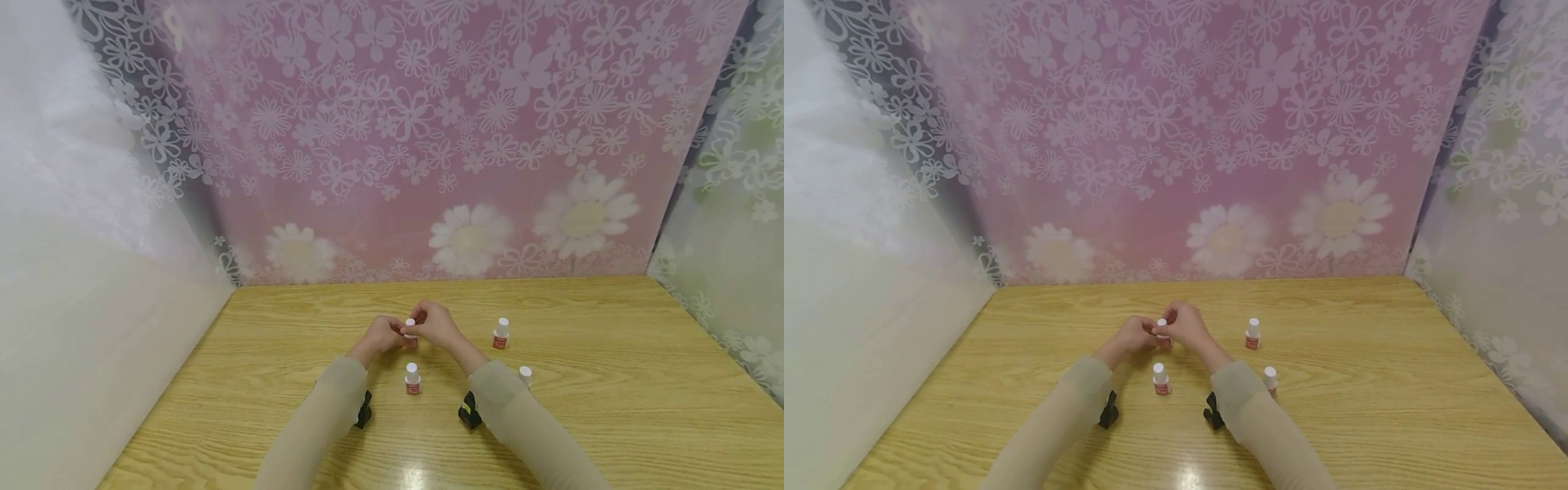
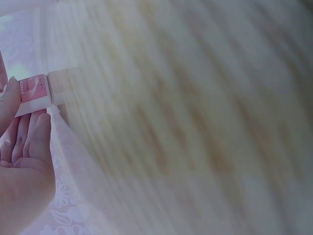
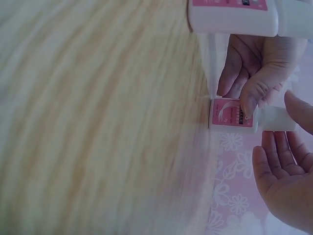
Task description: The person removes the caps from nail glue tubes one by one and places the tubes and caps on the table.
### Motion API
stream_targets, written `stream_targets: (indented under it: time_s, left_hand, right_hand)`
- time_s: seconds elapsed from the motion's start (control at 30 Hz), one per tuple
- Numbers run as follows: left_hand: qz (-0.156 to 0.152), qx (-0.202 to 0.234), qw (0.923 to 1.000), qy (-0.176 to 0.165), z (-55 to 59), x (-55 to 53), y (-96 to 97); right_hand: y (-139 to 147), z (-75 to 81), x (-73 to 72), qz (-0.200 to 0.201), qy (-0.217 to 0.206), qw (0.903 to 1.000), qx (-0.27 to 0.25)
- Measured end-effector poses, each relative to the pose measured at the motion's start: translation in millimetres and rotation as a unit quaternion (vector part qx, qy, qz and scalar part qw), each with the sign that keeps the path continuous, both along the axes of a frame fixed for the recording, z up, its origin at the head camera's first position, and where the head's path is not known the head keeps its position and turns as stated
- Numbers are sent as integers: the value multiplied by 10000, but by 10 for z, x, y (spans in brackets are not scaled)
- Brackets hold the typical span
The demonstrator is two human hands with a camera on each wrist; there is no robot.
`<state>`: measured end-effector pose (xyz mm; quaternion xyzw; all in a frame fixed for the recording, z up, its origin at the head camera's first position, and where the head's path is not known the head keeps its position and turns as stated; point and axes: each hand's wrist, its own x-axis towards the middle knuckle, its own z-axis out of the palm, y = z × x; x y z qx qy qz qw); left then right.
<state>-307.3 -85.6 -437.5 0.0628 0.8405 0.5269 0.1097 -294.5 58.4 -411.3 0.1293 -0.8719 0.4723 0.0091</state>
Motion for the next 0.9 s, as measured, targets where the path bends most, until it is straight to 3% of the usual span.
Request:
stream_targets:
  time_s: [0.37,0.9]
  left_hand:
    - [-52,144,9998,-120,3,4,-2]
    - [-20,3,9999,-116,-25,-19,5]
  right_hand:
    - [17,-11,-12,78,-50,9998,-163]
    - [42,-70,-49,507,-168,9977,-411]
